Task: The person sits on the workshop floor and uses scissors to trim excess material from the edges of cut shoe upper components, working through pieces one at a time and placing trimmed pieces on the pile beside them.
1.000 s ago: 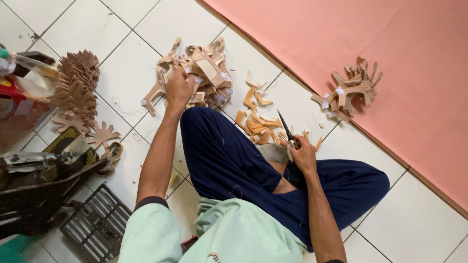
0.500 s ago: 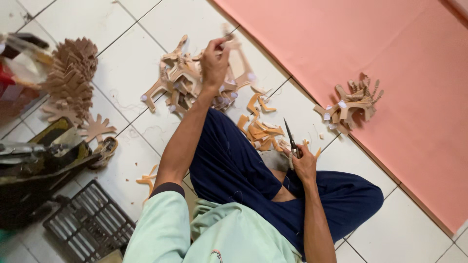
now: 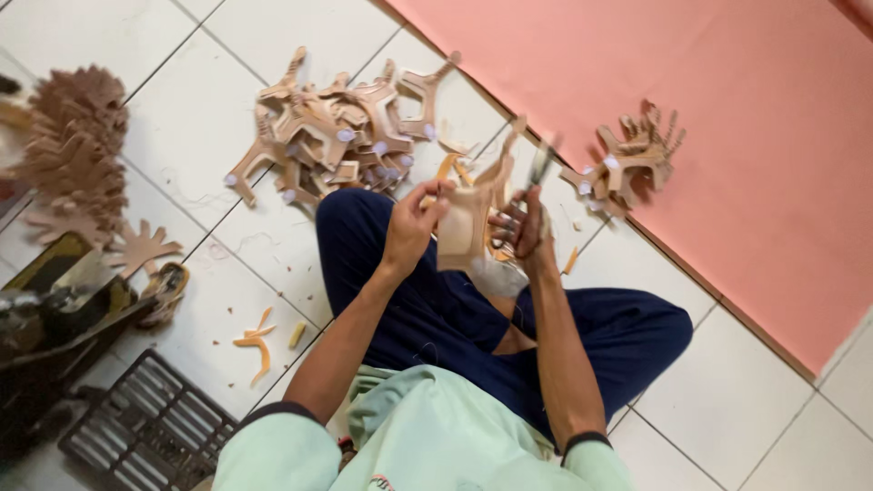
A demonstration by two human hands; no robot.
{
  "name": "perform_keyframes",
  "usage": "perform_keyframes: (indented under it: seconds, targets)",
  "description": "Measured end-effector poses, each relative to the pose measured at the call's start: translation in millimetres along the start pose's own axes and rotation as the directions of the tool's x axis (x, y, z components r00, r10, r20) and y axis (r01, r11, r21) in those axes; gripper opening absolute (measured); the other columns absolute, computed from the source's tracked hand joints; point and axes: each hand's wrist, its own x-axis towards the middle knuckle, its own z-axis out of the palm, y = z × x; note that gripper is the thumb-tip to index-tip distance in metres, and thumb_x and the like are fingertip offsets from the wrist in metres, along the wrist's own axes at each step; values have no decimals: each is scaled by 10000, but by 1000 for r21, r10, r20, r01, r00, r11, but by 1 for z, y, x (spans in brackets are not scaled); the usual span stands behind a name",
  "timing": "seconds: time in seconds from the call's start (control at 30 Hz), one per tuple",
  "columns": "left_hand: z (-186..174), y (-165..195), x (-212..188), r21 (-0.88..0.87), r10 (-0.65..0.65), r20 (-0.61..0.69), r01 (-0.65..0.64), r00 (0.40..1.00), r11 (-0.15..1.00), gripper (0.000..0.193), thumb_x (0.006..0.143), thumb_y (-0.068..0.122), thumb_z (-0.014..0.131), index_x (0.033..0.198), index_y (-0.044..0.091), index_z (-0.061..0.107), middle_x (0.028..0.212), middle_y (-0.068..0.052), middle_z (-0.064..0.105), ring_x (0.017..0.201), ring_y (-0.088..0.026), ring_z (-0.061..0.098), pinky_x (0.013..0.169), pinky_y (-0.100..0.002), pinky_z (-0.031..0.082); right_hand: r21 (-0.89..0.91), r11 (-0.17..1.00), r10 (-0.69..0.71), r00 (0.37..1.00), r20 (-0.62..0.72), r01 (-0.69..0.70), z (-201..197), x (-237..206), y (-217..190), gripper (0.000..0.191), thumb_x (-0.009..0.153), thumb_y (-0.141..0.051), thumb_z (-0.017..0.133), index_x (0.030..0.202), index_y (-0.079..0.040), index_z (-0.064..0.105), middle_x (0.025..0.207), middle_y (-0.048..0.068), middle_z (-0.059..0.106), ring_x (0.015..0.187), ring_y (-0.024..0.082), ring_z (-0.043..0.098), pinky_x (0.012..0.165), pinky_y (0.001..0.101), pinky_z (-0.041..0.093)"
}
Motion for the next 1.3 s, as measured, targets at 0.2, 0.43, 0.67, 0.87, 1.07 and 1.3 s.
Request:
perform_keyframes:
  seconds: [0.2, 0.43, 0.67, 0.87, 1.07, 1.3]
  targets:
    - [-7, 4, -40, 162, -119, -47, 125, 992, 979, 219, 988, 31, 639, 1196, 32, 705, 886, 40, 597, 724, -45, 508, 618, -203, 429, -217, 874, -411, 899, 152, 436, 25, -13, 5, 193, 961, -135, 768, 1039, -57, 609, 841, 4, 604, 690, 93, 547, 596, 250, 444]
    - [37, 35, -58, 505, 291, 350, -440, 891, 742, 189, 956, -33, 604, 1125, 22, 668, 1037, -93, 656, 876, -188, 658, 755, -277, 536, 135, 921, -325, 911, -254, 366, -12, -11, 6, 174, 853, 1, 749, 975, -34, 629, 855, 41, 667, 718, 134, 634, 615, 273, 512]
    - [13, 86, -66, 366, 361, -3, -335, 932, 868, 97, 1097, -39, 574, 1145, 14, 639, 1086, -34, 605, 974, -120, 580, 940, -246, 494, 48, 743, -581, 679, -449, 667, -114, -5, -26, 208, 875, 36, 769, 1017, -15, 625, 971, 79, 695, 860, 190, 704, 798, 345, 600]
    - [26, 78, -15, -203, 230, -276, -290, 933, 935, 200, 1032, -23, 579, 1215, 57, 588, 1086, -8, 603, 744, -21, 492, 579, -146, 394, -10, 985, -169, 966, -195, 171, -78, 1, 1, 243, 996, -281, 612, 1129, -79, 590, 1000, 112, 743, 810, 176, 723, 697, 298, 603]
    - [78, 15, 30, -250, 35, -102, -60, 994, 966, 237, 1049, 3, 585, 1284, -24, 582, 1136, -59, 575, 989, -126, 573, 848, -250, 525, -320, 829, -520, 844, -135, 460, -76, -10, -21, 358, 952, -278, 690, 1210, -54, 581, 1034, 85, 748, 838, 133, 730, 667, 287, 621]
    - [150, -66, 118, 730, 518, 217, -489, 828, 477, 621, 873, 38, 704, 1377, -167, 403, 1367, -329, 444, 1316, -445, 406, 1125, -528, 325, -723, 663, -619, 686, -383, 194, -150, 0, -118, 631, 959, -176, 699, 1548, -87, 490, 875, 171, 703, 675, 182, 628, 621, 341, 535]
